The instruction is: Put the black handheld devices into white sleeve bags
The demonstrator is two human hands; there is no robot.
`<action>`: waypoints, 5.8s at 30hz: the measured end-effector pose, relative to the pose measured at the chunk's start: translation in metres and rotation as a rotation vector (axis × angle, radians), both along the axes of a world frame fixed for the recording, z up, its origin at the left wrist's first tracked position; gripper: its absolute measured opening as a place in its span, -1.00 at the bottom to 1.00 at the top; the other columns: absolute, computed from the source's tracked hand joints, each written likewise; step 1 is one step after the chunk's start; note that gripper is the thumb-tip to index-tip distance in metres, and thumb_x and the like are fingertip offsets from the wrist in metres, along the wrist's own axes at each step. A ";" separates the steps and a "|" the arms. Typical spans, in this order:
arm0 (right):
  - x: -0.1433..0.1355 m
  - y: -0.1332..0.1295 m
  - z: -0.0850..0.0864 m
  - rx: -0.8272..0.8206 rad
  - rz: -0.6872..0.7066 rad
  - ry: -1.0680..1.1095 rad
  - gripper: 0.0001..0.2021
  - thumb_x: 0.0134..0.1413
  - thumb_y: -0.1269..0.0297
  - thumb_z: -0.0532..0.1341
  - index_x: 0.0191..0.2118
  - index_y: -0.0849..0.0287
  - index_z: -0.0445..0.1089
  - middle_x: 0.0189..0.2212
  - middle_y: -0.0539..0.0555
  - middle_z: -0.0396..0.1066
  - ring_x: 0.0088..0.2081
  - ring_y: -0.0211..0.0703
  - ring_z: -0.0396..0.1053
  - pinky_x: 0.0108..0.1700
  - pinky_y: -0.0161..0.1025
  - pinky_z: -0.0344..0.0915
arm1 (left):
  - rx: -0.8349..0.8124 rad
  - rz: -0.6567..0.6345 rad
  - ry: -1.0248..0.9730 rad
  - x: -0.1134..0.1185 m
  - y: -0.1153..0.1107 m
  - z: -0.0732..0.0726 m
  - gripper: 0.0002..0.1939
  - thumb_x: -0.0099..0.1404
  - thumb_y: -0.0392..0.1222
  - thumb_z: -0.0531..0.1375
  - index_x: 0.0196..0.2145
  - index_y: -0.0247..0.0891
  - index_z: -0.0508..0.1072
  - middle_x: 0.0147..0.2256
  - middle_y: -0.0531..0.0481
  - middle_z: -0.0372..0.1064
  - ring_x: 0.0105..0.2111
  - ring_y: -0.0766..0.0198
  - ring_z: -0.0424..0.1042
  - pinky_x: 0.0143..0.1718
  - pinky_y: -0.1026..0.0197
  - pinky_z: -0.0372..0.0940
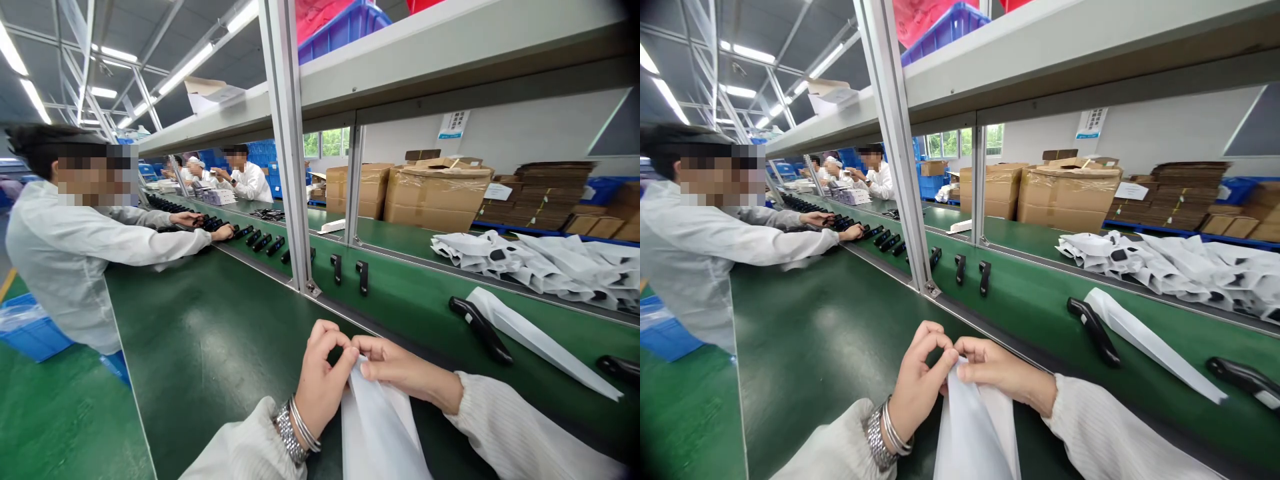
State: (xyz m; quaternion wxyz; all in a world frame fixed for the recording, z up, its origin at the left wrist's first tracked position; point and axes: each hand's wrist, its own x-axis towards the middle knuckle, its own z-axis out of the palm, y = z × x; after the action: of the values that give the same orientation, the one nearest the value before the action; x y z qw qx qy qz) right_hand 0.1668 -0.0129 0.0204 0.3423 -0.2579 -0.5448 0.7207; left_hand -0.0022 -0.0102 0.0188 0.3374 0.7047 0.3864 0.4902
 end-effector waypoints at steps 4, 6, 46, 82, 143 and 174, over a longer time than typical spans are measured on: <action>0.000 -0.006 0.007 -0.001 0.071 -0.066 -0.66 0.01 0.03 0.33 -0.35 0.27 0.45 -0.41 0.11 0.47 -0.31 -0.10 0.42 -0.13 -0.15 0.28 | -0.030 0.013 -0.017 0.000 0.008 -0.001 -0.84 0.29 -0.22 0.13 -0.46 -0.23 0.34 -0.32 0.03 0.20 -0.26 0.24 0.29 -0.20 0.21 0.22; 0.004 -0.003 0.009 0.066 -0.110 -0.146 -0.68 0.11 0.07 0.24 -0.46 0.25 0.44 -0.45 0.09 0.46 -0.38 -0.17 0.38 -0.21 -0.23 0.27 | -0.031 0.026 0.046 -0.003 0.014 -0.002 -0.81 0.31 -0.21 0.11 -0.48 -0.24 0.33 -0.34 0.03 0.21 -0.28 0.25 0.29 -0.19 0.20 0.20; 0.033 0.032 -0.016 0.114 -0.607 0.036 0.10 -0.14 0.16 0.43 0.31 -0.20 -0.41 -0.23 0.01 0.41 -0.25 -0.01 0.51 -0.12 0.07 0.39 | 0.237 -0.067 0.461 -0.007 0.012 -0.008 -0.83 0.15 -0.27 0.32 -0.47 -0.22 0.36 -0.36 0.09 0.23 -0.27 0.25 0.26 0.03 0.04 0.06; 0.112 0.096 0.025 0.417 -1.244 -0.612 -0.79 0.09 0.10 0.04 -0.45 0.09 0.21 -0.47 0.02 0.27 -0.33 -0.02 0.31 -0.28 -0.15 0.25 | -0.103 -0.005 0.644 -0.014 0.025 -0.011 -0.85 0.11 -0.08 0.29 -0.42 -0.19 0.45 -0.31 0.03 0.28 -0.20 0.11 0.31 -0.13 0.06 0.10; 0.124 0.141 0.030 0.626 -1.157 -0.871 -0.81 0.10 0.15 0.08 -0.45 0.11 0.25 -0.55 -0.02 0.27 -0.46 -0.12 0.24 -0.39 -0.24 0.10 | -0.136 -0.042 0.652 -0.011 0.022 -0.007 -0.83 0.06 -0.10 0.31 -0.48 -0.21 0.41 -0.33 0.03 0.29 -0.20 0.11 0.29 -0.05 -0.02 0.08; 0.025 0.045 0.012 0.158 -0.669 -0.046 -0.17 -0.04 0.16 0.35 0.25 -0.12 -0.16 -0.08 0.09 0.43 -0.13 -0.03 0.49 -0.04 0.00 0.37 | 0.111 -0.154 0.510 -0.005 0.010 -0.008 -0.87 0.26 -0.37 0.11 -0.26 -0.17 0.33 -0.46 0.15 0.28 -0.36 0.29 0.27 -0.06 0.12 0.07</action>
State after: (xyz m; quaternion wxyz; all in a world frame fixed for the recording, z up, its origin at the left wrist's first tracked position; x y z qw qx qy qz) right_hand 0.1917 0.0324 0.0324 0.5661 -0.4112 -0.4919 0.5181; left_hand -0.0071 0.0002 0.0113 0.2262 0.8501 0.3767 0.2903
